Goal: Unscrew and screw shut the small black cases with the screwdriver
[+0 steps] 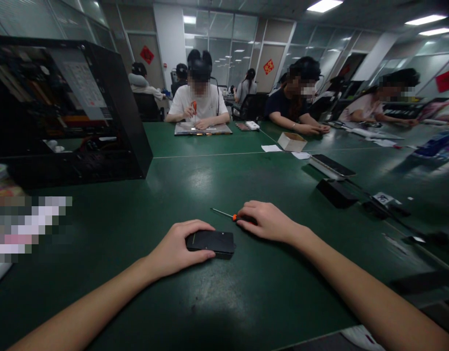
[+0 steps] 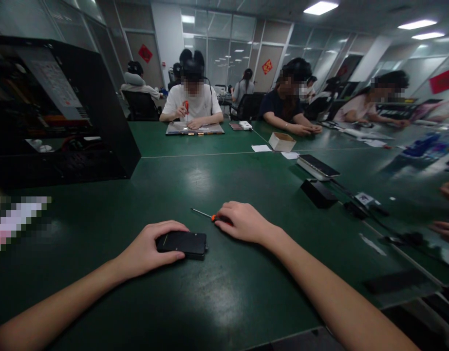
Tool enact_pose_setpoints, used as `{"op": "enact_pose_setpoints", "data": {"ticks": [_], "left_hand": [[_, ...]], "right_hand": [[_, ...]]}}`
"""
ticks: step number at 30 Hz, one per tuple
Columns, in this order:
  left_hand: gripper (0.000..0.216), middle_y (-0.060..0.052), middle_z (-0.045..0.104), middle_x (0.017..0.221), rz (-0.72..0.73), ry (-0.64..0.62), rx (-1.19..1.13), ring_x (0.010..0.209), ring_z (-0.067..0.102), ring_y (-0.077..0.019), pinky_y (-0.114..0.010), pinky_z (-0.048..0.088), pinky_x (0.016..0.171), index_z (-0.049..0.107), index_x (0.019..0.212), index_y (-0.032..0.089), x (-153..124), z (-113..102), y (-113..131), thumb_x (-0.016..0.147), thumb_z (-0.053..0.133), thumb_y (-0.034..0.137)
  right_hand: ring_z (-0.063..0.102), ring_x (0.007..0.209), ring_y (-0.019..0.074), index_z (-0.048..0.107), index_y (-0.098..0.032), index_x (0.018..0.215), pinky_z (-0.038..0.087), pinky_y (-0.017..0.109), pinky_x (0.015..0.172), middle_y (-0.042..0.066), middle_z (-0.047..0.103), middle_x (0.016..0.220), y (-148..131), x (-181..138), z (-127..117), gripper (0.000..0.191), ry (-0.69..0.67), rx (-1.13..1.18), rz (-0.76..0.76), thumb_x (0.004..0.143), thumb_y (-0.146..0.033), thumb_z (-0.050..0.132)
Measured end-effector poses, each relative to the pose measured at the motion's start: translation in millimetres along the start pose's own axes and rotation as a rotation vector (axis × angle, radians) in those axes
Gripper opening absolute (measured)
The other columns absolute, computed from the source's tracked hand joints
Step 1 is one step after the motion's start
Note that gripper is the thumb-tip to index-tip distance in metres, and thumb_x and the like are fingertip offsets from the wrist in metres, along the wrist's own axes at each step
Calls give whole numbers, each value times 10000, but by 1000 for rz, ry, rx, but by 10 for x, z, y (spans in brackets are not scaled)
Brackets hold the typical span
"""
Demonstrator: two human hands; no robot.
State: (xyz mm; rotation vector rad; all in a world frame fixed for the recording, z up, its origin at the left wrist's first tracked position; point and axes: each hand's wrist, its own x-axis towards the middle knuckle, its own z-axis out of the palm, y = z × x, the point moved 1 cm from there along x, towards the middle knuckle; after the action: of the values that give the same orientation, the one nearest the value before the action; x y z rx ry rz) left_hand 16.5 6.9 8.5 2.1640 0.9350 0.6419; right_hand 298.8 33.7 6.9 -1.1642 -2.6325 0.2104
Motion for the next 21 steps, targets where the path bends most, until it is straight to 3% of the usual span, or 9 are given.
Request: {"op": "enact_pose_setpoints", "data": {"ticks": [4,8,12,17,21], "left_hand": [[403,-51,736,1137,13,13,1,1032,688,-246,-353,518,922,702,1165,227,-5,8,-8,806,807,377],[388,-44,741,1116,14,11,-3,1012,691,-241,-344,520,911,700,1151,222,-5,6,7,808,802,371],[390,-49,741,1127,14,7,7,1028,689,-248,-349,524,922,695,1167,226,-8,2,12,821,785,383],[393,-38,740,1144,27,16,18,1041,693,-242,-340,525,931,689,1189,239,-12,2,-8,831,778,373],[366,-36,746,1150,43,46,2,1050,698,-237,-334,525,938,691,1185,236,-16,0,-22,840,765,332]], "right_hand": [[619,981,222,658,-150,1175,508,369,852,125,684,1078,-141,-14,8,353,170,91,-119,1041,-403,451],[632,960,242,637,-128,1213,522,389,825,148,686,1088,-399,-35,32,535,247,158,-330,964,-591,535],[641,941,227,656,-148,1177,531,366,811,139,684,1074,-533,-30,88,417,233,123,-330,971,-501,571],[651,1001,236,638,-149,1210,548,374,860,148,682,1122,-487,-35,111,458,193,193,-303,937,-515,628],[660,969,222,643,-147,1169,557,356,843,137,700,1079,-478,-39,98,353,231,213,-310,972,-436,594]]}}
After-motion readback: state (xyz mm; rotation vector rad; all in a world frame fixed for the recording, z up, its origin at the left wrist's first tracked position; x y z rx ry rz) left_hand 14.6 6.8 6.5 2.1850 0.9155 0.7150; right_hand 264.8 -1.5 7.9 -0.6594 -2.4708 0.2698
